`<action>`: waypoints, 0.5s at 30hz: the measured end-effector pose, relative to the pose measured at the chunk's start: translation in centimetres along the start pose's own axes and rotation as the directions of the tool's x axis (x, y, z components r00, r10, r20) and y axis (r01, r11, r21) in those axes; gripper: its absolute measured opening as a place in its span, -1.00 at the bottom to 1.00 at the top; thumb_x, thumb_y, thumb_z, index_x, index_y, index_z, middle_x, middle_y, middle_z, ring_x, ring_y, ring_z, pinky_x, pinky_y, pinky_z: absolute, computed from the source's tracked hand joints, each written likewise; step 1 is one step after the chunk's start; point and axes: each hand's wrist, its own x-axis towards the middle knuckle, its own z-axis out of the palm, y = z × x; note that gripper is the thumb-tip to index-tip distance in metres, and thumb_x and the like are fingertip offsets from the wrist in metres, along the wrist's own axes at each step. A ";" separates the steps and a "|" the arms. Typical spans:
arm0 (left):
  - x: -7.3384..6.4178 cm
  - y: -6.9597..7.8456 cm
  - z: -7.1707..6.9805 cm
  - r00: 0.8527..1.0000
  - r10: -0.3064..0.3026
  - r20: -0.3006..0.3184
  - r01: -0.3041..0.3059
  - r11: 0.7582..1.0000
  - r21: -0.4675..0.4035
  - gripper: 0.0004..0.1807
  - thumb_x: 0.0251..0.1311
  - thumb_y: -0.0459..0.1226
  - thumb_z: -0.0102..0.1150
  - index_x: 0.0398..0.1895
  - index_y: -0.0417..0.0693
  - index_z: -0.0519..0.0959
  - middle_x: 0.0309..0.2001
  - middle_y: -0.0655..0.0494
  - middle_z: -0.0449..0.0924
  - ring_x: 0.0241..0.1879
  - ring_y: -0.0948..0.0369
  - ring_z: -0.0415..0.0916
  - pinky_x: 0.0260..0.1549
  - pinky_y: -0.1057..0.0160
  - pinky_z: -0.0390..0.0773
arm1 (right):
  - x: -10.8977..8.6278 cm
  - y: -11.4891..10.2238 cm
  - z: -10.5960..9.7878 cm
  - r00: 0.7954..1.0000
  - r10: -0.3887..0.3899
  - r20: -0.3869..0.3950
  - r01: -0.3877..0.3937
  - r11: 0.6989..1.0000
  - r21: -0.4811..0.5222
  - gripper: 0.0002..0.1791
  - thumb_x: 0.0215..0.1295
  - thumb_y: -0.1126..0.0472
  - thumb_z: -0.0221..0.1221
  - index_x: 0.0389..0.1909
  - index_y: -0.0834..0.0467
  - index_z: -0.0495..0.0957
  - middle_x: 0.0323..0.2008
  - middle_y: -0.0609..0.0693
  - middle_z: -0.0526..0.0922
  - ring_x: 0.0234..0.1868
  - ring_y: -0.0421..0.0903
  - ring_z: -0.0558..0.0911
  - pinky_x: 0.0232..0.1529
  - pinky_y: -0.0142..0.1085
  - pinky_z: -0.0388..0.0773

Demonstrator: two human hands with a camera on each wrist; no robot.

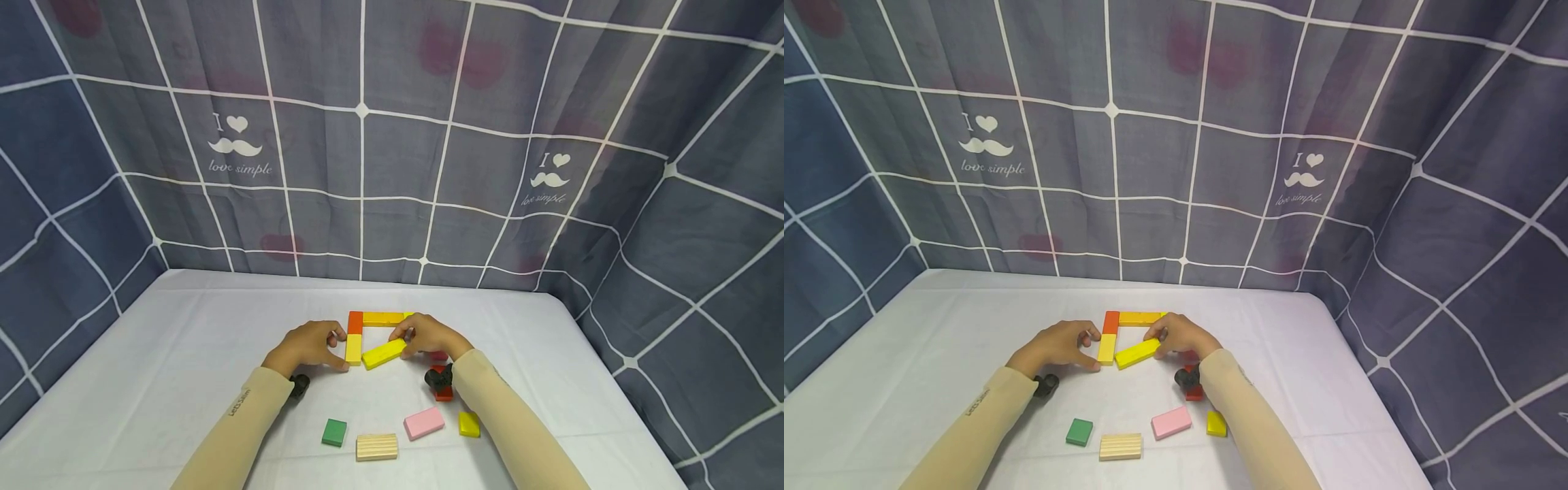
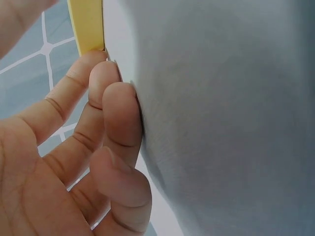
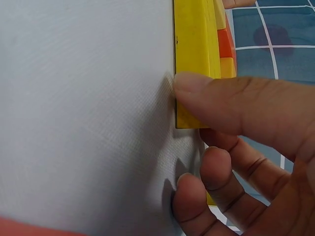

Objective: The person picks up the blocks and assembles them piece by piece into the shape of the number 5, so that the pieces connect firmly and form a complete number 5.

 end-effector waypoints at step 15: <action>0.3 -0.2 0.1 1.000 -0.002 0.001 0.002 1.000 -0.001 -0.43 -0.06 -0.08 0.78 0.00 0.03 0.68 -0.24 0.21 0.55 -0.25 0.17 0.45 -0.18 0.11 0.42 | 0.0 -0.3 0.0 0.999 0.045 0.020 -0.045 0.999 0.019 -0.69 0.18 0.42 0.54 -0.10 0.07 0.82 -0.21 -0.14 0.67 -0.16 -0.12 0.50 -0.06 -0.28 0.49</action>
